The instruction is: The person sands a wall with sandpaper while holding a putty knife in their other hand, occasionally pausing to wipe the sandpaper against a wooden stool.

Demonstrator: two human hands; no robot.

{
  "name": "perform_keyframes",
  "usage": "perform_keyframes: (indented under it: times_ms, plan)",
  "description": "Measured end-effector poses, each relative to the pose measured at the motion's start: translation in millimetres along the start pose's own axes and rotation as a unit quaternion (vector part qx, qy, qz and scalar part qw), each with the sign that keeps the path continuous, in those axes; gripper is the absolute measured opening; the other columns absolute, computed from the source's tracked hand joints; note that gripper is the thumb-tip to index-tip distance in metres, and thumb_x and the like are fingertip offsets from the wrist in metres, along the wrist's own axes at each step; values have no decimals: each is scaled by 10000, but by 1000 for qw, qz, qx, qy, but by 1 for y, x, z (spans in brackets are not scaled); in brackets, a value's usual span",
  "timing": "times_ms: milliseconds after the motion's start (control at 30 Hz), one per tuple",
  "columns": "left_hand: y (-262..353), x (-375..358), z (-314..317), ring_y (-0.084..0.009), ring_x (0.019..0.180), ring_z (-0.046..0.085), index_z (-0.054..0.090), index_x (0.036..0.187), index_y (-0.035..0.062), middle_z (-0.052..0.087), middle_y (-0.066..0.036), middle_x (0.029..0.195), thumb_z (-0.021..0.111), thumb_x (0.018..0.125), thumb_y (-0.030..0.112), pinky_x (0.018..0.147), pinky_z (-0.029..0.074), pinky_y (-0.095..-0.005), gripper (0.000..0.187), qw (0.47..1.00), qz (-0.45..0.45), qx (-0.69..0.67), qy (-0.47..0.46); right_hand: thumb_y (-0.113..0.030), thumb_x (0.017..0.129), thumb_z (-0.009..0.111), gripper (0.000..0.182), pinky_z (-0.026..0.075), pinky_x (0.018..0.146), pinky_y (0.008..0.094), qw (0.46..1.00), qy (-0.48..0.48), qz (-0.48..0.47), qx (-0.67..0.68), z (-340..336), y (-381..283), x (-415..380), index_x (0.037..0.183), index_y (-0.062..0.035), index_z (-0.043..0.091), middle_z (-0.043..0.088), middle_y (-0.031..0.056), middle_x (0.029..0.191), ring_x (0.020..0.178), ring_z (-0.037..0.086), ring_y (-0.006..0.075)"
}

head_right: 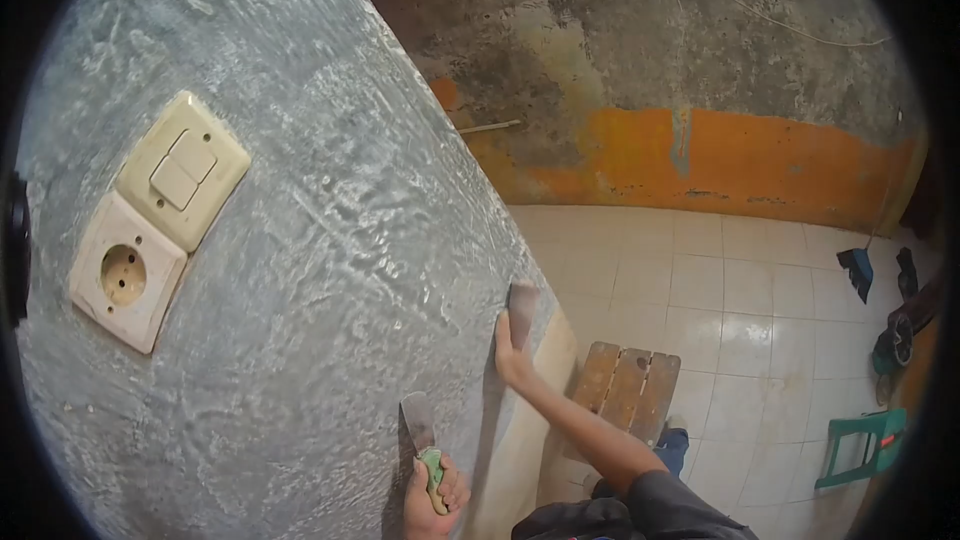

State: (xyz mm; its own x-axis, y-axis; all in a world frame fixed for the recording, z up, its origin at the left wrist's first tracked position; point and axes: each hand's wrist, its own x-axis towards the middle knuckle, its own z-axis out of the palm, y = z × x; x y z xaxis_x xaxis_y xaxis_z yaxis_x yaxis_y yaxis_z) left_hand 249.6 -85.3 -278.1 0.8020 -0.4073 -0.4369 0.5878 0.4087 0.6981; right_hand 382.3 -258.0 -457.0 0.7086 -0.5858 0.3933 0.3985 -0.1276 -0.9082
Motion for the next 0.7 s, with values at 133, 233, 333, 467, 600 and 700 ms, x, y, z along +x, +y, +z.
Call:
perform_keyframes:
  times_ms: [133, 233, 333, 467, 600, 700]
  plan:
    - [-23, 35, -24, -101, 461, 360, 539, 987, 93, 411, 13, 592, 529, 939, 419, 449, 302, -236, 329, 989, 79, 30, -119, -258, 1016, 345, 573, 37, 1157, 391, 994, -31, 96, 36, -8, 9, 6, 1464, 48, 162, 38, 206, 1562, 1453, -10, 304]
    - [-26, 51, 27, -93, 456, 376, 532, 1014, 87, 419, 14, 608, 530, 942, 419, 441, 320, -230, 339, 995, 74, 12, -70, -194, 997, 378, 568, 19, 1155, 418, 999, -48, 12, 2, -12, -47, -33, 1453, 77, 175, 19, 235, 1555, 1444, -17, 362]
    - [-43, 80, 43, -85, 437, 405, 514, 1061, 64, 455, 14, 624, 537, 928, 471, 402, 340, -227, 429, 990, 122, 63, -43, -156, 955, 453, 589, 20, 1149, 463, 993, -45, -102, -26, -36, -54, 59, 1452, 51, 214, 59, 264, 1541, 1436, 5, 404]
    - [-67, 108, 78, -106, 438, 417, 511, 1087, 57, 462, -1, 622, 517, 935, 484, 406, 349, -230, 453, 980, 170, 57, 88, -186, 893, 551, 629, 72, 1118, 554, 971, -101, -197, -90, -65, -126, 183, 1447, -44, 289, 164, 300, 1498, 1403, 105, 461]
    - [-63, 117, 137, -129, 557, 462, 513, 1102, 12, 470, -22, 702, 410, 963, 518, 480, 369, -279, 535, 965, 237, 71, 86, -245, 877, 562, 676, 86, 1085, 627, 908, -266, -274, -174, -84, -109, 166, 1462, -81, 265, 118, 363, 1475, 1373, 100, 533]
    - [-63, 121, 155, -126, 568, 485, 504, 1146, -25, 481, -33, 718, 379, 988, 484, 480, 400, -276, 548, 951, 274, 73, 128, -263, 876, 568, 674, 99, 1075, 645, 891, -346, -239, -168, -102, -68, 138, 1460, -108, 269, 148, 370, 1464, 1362, 137, 540]
